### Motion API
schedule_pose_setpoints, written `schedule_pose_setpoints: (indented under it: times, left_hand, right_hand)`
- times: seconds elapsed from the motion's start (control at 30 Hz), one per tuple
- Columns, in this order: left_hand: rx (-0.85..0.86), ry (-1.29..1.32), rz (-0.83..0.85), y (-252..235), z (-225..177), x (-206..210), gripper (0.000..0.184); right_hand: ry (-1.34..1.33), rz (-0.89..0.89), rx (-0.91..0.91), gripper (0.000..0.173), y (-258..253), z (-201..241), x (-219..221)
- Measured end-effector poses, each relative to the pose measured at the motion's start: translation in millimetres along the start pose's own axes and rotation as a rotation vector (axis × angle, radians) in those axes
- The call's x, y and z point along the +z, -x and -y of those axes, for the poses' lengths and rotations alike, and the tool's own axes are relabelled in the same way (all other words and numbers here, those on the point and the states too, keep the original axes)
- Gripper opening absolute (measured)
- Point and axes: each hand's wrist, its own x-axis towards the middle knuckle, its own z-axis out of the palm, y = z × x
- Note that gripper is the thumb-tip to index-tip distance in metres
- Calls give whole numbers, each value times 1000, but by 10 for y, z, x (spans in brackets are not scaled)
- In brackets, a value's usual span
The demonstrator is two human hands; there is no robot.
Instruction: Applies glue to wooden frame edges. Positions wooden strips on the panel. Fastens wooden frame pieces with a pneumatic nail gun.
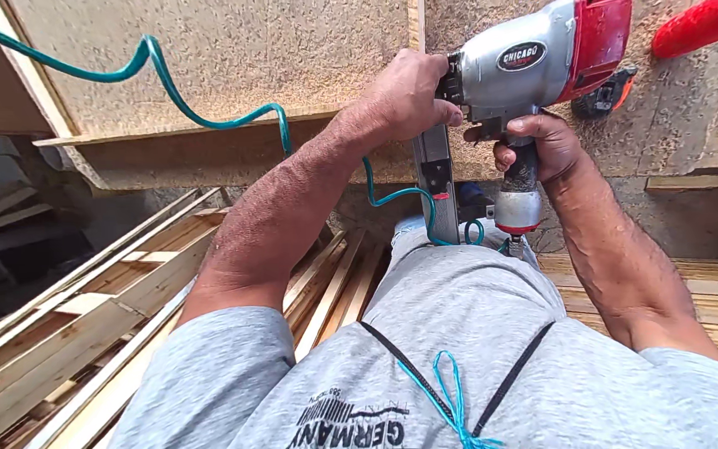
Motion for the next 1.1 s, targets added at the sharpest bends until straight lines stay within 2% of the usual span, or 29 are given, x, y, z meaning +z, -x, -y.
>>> schedule_pose_setpoints:
  times: [0.13, 0.2, 0.27, 0.3, 0.37, 0.4, 0.43, 0.5, 0.53, 0.57, 0.6, 0.63, 0.67, 0.7, 0.73, 0.77, 0.8, 0.87, 0.93, 1.03, 1.1]
  left_hand:
    - [68, 59, 28, -107, 133, 0, 50]
    - [45, 160, -27, -153, 202, -3, 55]
    - [37, 241, -195, -73, 233, -57, 65]
    - [78, 295, -325, 42, 235, -78, 63]
    - [294, 553, -536, 401, 263, -63, 46]
    - [402, 731, -526, 641, 288, -35, 39]
    - [450, 885, -421, 905, 339, 21, 35]
    - [354, 1055, 2, 1323, 602, 226, 34]
    - [199, 956, 226, 1431, 778, 345, 36]
    - [-13, 725, 388, 1463, 931, 465, 36]
    - [-246, 475, 461, 1428, 1053, 602, 36]
    - [-434, 293, 400, 1371, 1176, 752, 35]
    - [-544, 156, 231, 1310, 1324, 865, 38]
    - [-558, 61, -3, 1223, 1467, 916, 43]
    - [-485, -17, -222, 1100, 1580, 918, 50]
    - [-376, -72, -369, 951, 1648, 884, 57]
    - [-256, -115, -436, 757, 1689, 823, 62]
    - [-92, -175, -367, 365, 1697, 708, 68]
    - [-55, -233, -205, 63, 1659, 644, 67]
    - [-106, -263, 1, -211, 1675, 606, 45]
    - [-119, -218, 56, -257, 1702, 590, 35]
  right_hand:
    - [21, -57, -20, 28, -8, 41, 39]
    - [51, -123, -38, 31, -15, 78, 67]
    - [83, -159, -89, 30, -7, 147, 76]
    - [100, -171, -119, 28, 13, 179, 57]
    - [120, -197, -166, 26, 80, 231, -23]
    - [118, -216, -186, 24, 113, 250, -84]
    - [120, -231, -197, 24, 149, 262, -147]
    - [134, -271, -182, 25, 235, 259, -252]
    - [137, -286, -167, 25, 272, 242, -299]
    - [133, -292, -154, 25, 304, 212, -335]
    - [127, -295, -143, 25, 330, 169, -360]
    - [115, -293, -133, 25, 344, 116, -388]
    - [103, -286, -117, 24, 345, 52, -422]
    - [91, -285, -108, 23, 336, -17, -455]
    - [82, -289, -103, 23, 323, -85, -469]
    - [69, -288, -89, 23, 314, -154, -470]
    - [58, -281, -81, 23, 288, -201, -466]
    - [47, -255, -70, 24, 238, -247, -467]
    - [51, -252, -66, 25, 187, -268, -468]
    - [41, -264, -56, 26, 143, -290, -490]
    - [25, -261, -61, 26, 126, -304, -497]
